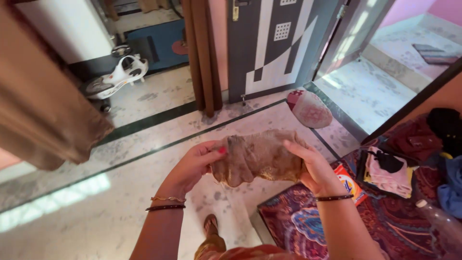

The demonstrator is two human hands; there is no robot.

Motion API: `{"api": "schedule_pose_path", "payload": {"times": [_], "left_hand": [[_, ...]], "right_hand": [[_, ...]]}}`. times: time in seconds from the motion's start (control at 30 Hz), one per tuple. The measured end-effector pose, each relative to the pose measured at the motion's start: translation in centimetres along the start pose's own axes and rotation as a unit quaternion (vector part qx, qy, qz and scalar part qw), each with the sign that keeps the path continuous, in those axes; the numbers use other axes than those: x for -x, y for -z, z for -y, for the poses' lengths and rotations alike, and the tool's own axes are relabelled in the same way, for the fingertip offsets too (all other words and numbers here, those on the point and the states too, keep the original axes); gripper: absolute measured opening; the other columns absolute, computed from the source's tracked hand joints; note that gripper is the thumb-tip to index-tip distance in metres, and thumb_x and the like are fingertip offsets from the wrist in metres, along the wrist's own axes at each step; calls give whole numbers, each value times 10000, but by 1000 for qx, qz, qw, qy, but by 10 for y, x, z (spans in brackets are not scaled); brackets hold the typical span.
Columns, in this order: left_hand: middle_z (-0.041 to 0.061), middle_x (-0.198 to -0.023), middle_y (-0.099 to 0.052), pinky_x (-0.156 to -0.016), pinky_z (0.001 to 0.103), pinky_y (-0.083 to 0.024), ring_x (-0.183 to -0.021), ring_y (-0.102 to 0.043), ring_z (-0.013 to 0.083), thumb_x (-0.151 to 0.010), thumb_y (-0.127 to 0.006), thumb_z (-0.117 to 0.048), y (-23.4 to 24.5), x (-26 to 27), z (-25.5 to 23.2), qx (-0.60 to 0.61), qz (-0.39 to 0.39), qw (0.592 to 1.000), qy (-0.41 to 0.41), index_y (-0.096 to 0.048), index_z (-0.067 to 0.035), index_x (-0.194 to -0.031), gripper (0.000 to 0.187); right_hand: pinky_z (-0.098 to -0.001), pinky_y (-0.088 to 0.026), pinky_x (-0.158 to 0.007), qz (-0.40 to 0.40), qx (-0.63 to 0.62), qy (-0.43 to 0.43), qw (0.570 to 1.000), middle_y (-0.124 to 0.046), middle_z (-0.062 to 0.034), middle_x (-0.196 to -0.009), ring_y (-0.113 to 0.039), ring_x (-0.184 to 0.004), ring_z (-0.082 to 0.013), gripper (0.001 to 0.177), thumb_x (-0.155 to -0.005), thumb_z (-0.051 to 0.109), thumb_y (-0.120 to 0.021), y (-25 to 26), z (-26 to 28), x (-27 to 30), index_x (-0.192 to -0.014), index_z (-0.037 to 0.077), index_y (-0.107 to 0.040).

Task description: Cleaning the stainless steel railing of a staircase using a cloth.

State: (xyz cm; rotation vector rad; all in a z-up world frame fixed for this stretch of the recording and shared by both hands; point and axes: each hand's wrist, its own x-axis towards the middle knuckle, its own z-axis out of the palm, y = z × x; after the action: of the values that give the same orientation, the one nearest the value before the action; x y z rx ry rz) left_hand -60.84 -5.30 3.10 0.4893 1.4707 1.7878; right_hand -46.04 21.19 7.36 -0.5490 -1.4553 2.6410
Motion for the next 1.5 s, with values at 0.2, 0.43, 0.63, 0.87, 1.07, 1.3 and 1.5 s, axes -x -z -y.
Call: {"api": "schedule_pose_path", "payload": {"times": [0.2,0.43,0.63,0.87,1.07,1.3,1.5], "left_hand": [[63,-1186,-765,-973,320,-535,-1065,-704,162,-917,-584,-83,86,-108,-69,11,98,995,-28,-715,2,-1253,371],[87,-1140,-770,-980,299,-499,-1059,-676,150,-902,-532,-24,125,-265,-77,-170,155,972,-53,-767,-3,-1218,395],[43,-964,-735,-879,306,-525,-909,-647,153,-811,-483,42,91,-359,-122,-75,218,973,1,-660,-121,-1248,499],[33,-969,-750,-866,276,-510,-914,-637,110,-899,-553,-9,52,-534,-148,-241,299,923,-40,-790,4,-1027,269],[-15,-1006,-761,-824,220,-519,-909,-651,62,-935,-645,-57,-14,-656,-176,-251,290,916,-113,-756,-26,-1109,209],[42,-987,-641,-729,206,-433,-788,-492,64,-984,-591,7,-66,-832,-169,-204,376,902,-61,-655,-73,-1388,417],[-21,-905,-747,-712,201,-482,-783,-590,29,-952,-636,-39,-153,-967,-206,-235,372,892,-107,-656,-109,-1295,351]], "right_hand": [[-387,-563,-965,-1,16,125,992,-726,-110,-1209,-706,-1103,-221,350,-993,196,-620,-7,17,-103,-1262,-27,-641],[-366,-548,-891,-84,-31,111,990,-729,-73,-1142,-691,-1025,-180,309,-1012,216,-622,17,42,-167,-1249,21,-663],[-337,-559,-891,-185,-106,140,967,-745,-66,-1115,-719,-1005,-173,328,-985,253,-607,47,82,-232,-1211,23,-670],[-303,-545,-881,-246,-77,209,943,-747,-38,-1087,-708,-994,-138,290,-985,221,-644,142,148,-327,-1187,21,-702],[-285,-495,-744,-293,45,221,929,-725,-38,-989,-649,-853,-121,285,-1014,229,-696,216,214,-387,-1187,6,-729],[-254,-532,-804,-380,25,251,890,-742,14,-1002,-673,-895,-72,252,-988,228,-678,295,293,-444,-1127,24,-726],[-240,-508,-802,-428,101,274,855,-736,16,-996,-643,-889,-58,247,-982,202,-675,379,375,-514,-1135,19,-735]]}}
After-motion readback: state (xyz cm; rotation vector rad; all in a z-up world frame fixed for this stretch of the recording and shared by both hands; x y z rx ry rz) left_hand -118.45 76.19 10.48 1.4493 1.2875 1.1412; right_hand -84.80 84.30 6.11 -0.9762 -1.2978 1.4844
